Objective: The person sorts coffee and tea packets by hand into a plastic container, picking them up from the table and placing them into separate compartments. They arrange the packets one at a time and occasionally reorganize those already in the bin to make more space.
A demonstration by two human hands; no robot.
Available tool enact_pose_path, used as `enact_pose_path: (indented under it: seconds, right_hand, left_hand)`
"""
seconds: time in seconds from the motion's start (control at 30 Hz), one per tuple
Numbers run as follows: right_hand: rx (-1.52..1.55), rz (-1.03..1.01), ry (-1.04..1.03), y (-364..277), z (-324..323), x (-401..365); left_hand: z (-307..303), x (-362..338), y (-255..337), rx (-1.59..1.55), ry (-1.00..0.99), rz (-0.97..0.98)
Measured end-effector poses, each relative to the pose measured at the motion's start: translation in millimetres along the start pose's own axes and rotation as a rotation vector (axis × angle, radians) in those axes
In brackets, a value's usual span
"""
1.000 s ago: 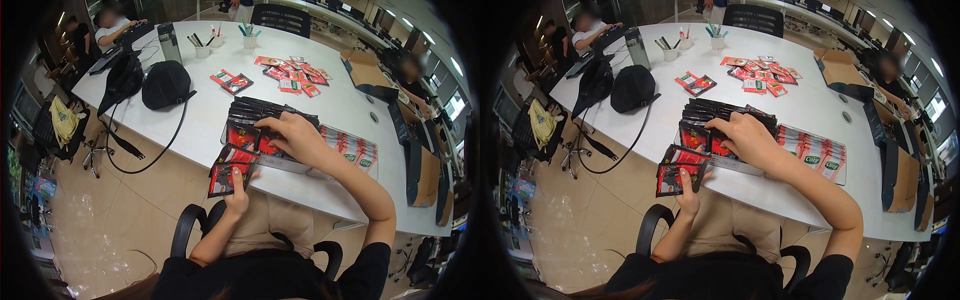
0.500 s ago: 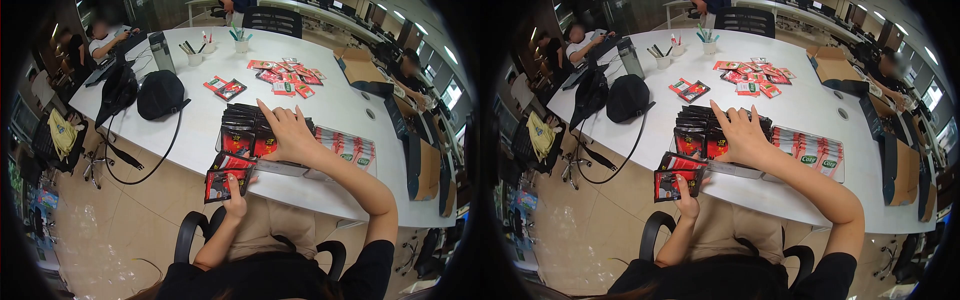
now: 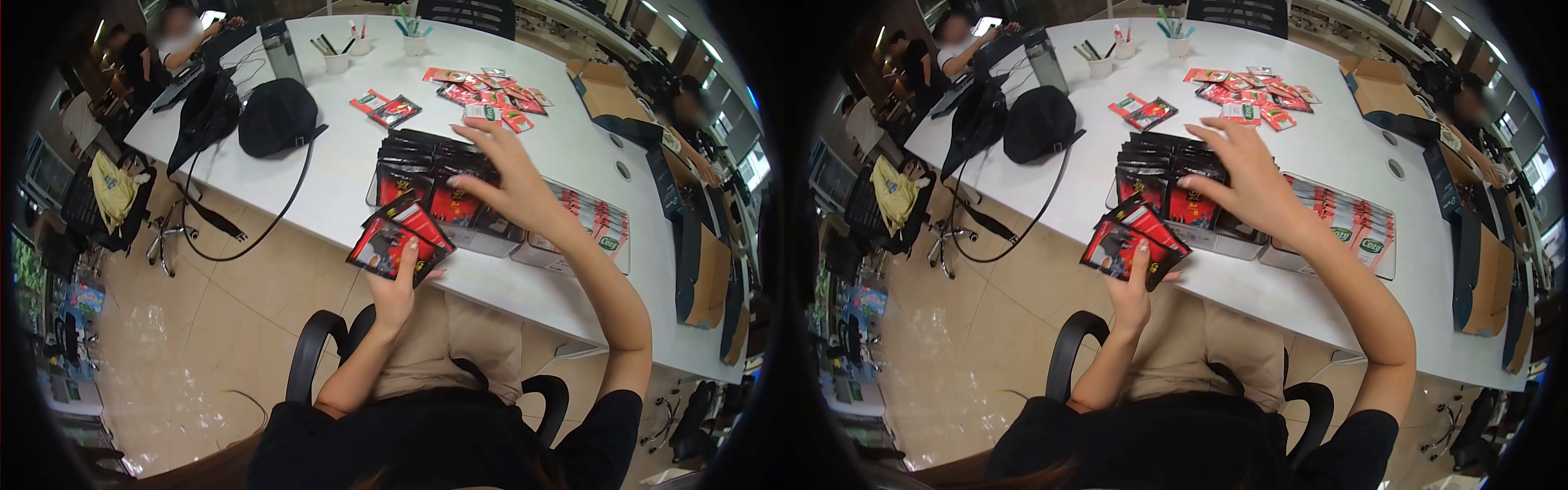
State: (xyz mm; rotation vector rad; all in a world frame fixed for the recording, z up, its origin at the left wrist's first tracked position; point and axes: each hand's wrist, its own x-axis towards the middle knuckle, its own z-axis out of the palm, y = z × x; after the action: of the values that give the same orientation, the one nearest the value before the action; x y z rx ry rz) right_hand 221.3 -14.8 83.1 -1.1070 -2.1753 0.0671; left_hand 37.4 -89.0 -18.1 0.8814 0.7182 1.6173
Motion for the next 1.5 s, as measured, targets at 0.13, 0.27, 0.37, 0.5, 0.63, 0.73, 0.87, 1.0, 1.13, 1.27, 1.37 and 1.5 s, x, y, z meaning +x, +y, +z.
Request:
enact_pose_path:
  seconds: [0.13, 0.27, 0.37, 0.5, 0.63, 0.73, 0.87, 1.0, 1.13, 1.27, 1.37, 1.5]
  right_hand:
    - [0.176, 0.013, 0.006, -25, -18, -3]
    - [0.23, 0.066, -0.075, -45, -15, -10]
    - [0.266, 0.13, -0.108, -52, -10, -17]
    - [0.32, 0.255, -0.139, -52, -21, -22]
    - [0.408, 0.166, 0.172, -52, -35, -34]
    - [0.221, -0.154, 0.178, -45, -38, -51]
    - [-0.016, -0.313, 0.017, -45, -21, -80]
    - [-0.017, -0.285, -0.052, -49, -31, -81]
    - [0.112, -0.03, 0.104, -49, -34, -73]
    - [0.197, 0.265, 0.026, -51, -29, -68]
    - [0.283, 0.495, -0.075, -60, -27, -75]
    - [0.3, 0.36, -0.068, -61, -10, -87]
  left_hand:
    - [4, -2, 0, -0.018, -0.046, -0.052]
    - [10, -5, -3, -0.045, -0.112, -0.076]
    - [14, -8, 0, 0.026, -0.162, -0.063]
    - [11, -12, -2, -0.011, -0.252, -0.071]
    - [11, -11, 5, -0.071, -0.324, -0.177]
    - [12, -16, 9, -0.197, -0.33, -0.263]
    - [13, -19, 6, -0.384, -0.265, -0.371]
    - [8, -16, 2, -0.152, -0.269, -0.276]
    - [13, -19, 6, 0.023, -0.362, -0.143]
    - [14, -25, 3, 0.012, -0.366, -0.15]
    - [4, -30, -9, 0.092, -0.275, -0.074]
    - [9, -32, -11, -0.067, -0.221, -0.106]
